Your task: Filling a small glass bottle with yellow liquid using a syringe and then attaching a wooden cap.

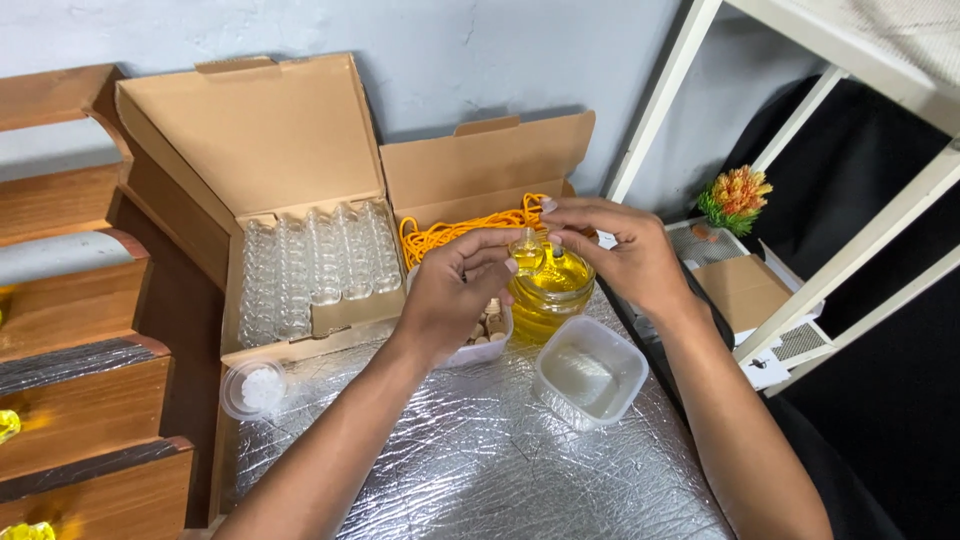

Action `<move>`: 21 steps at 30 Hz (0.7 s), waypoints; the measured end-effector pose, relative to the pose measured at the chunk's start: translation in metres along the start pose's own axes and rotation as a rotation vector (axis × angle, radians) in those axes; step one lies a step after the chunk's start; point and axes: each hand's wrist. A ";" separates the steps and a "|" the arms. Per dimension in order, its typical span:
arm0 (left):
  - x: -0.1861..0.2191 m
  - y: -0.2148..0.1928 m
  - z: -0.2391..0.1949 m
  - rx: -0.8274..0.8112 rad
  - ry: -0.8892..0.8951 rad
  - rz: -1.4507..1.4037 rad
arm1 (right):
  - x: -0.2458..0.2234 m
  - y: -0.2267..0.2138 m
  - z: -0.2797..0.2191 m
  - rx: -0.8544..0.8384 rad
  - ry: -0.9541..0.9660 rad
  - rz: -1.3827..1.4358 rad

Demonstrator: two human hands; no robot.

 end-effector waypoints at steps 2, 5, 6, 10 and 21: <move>0.002 0.001 -0.001 0.005 0.006 -0.011 | 0.001 0.000 0.000 0.001 -0.008 -0.002; 0.000 0.001 0.000 0.008 0.003 -0.018 | -0.003 -0.001 0.000 0.000 -0.002 0.005; -0.001 0.001 0.000 0.010 -0.005 -0.014 | -0.005 -0.001 0.000 -0.005 0.009 0.014; 0.001 0.003 0.000 0.022 -0.005 -0.020 | -0.004 -0.001 0.000 0.001 0.016 -0.006; 0.010 0.002 -0.003 0.026 -0.020 -0.011 | -0.005 0.001 0.000 0.009 0.034 -0.007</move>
Point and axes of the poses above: each hand's wrist, its own z-axis towards the middle knuckle, its own y-axis out of the palm, x = y × z, and after that the axes turned 6 degrees about y, right-handed
